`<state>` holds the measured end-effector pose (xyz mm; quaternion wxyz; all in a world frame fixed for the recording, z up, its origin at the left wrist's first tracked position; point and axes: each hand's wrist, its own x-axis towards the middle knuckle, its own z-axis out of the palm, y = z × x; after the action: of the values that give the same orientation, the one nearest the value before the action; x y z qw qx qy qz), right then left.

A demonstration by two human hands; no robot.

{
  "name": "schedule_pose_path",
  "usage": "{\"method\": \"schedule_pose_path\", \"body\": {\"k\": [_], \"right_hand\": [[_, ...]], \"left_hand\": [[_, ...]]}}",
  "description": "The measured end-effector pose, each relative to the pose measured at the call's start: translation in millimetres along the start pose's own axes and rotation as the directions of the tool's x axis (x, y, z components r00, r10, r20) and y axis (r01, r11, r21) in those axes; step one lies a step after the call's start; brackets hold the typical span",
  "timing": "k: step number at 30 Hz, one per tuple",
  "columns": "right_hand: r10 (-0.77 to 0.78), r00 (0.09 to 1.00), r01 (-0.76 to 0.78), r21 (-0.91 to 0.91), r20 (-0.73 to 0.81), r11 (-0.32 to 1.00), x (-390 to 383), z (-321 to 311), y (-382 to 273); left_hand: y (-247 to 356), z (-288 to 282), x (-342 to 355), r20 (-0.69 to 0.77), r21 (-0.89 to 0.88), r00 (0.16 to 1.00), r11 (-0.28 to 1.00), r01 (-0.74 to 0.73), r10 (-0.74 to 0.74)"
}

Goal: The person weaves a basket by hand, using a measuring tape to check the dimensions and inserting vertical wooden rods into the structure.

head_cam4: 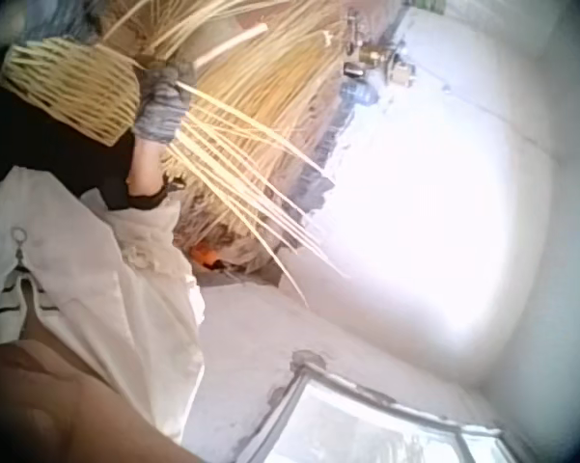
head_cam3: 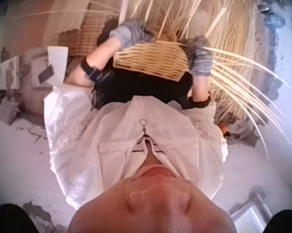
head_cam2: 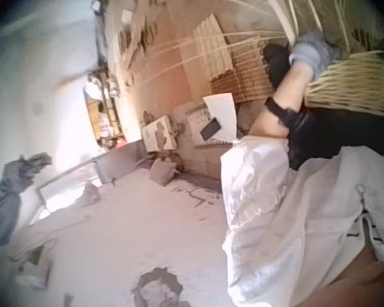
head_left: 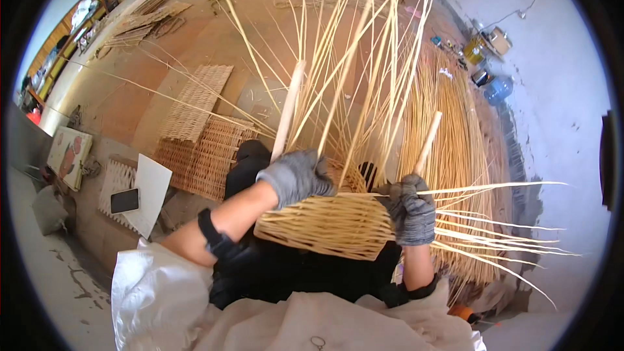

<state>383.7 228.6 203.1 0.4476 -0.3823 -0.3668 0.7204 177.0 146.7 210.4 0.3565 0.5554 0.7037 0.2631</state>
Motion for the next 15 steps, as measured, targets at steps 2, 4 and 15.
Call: {"method": "schedule_pose_path", "body": {"k": [2,4,15], "right_hand": [[-0.134,0.958,0.266,-0.615,0.253,0.742,16.6,24.0,-27.8],[-0.338,0.728,0.668,-0.507,0.596,0.545,42.4,70.2,-36.8],[-0.338,0.926,0.351,-0.057,0.168,0.935,-10.7,-38.5,10.2]], "left_hand": [[-8.0,21.7,-11.1,-0.198,-0.074,0.978,0.996,0.050,-0.064],[-10.5,42.9,-21.8,-0.363,-0.277,0.926,0.961,-0.002,-0.103],[-0.8,-18.2,15.2,-0.080,-0.461,0.986,0.882,0.092,-0.145]]}}
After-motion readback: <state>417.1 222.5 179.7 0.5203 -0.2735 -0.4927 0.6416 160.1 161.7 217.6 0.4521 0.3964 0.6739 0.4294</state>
